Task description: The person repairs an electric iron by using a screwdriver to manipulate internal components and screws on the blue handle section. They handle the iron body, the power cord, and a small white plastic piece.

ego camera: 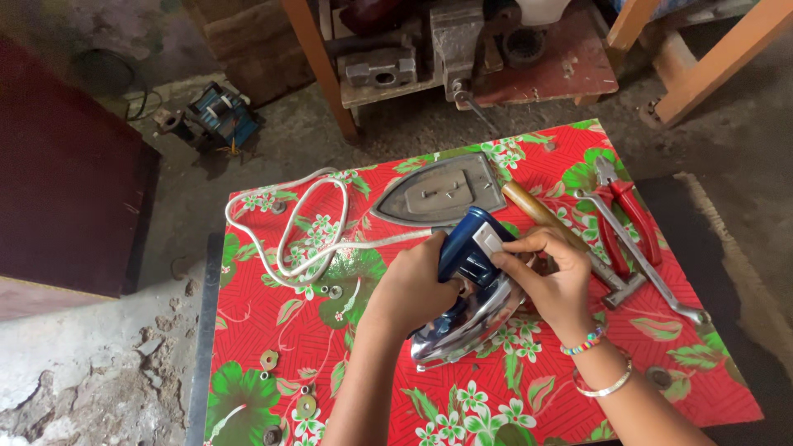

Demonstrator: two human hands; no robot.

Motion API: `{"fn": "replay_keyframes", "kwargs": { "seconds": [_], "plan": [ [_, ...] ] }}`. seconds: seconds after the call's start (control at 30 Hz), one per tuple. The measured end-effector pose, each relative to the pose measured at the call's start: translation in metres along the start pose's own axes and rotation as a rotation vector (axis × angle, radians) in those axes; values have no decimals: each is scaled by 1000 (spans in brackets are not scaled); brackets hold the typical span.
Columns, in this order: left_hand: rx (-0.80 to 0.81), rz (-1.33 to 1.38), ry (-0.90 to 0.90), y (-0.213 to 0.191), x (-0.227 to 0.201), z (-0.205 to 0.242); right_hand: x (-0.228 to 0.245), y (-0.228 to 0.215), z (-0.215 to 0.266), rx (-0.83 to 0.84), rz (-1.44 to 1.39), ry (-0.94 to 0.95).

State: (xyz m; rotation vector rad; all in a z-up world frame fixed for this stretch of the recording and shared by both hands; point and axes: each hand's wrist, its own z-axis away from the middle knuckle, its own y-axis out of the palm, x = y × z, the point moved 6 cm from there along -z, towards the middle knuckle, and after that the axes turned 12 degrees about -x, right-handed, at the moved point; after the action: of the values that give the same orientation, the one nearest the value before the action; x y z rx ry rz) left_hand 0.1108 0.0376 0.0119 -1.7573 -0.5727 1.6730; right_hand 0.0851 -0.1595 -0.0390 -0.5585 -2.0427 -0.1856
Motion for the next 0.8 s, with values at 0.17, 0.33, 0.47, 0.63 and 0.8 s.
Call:
{"fn": "replay_keyframes", "kwargs": {
  "seconds": [0.17,0.33,0.47,0.63,0.8],
  "plan": [
    [4,3,-1,-2,-5,1,5,1,-2,6,-2,-27],
    [15,-31,-123,-4,-10,2,2,2,-8,30,-14,46],
    [2,-67,-155,-5,-12,-2,4,-1,-11,75,25,16],
    [-85,-184,-154,-9,-15,-11,0,0,-14,110,12,80],
    [-58,-191,-172,-8,-16,-12,-6,0,-11,138,-26,172]
  ]
}}
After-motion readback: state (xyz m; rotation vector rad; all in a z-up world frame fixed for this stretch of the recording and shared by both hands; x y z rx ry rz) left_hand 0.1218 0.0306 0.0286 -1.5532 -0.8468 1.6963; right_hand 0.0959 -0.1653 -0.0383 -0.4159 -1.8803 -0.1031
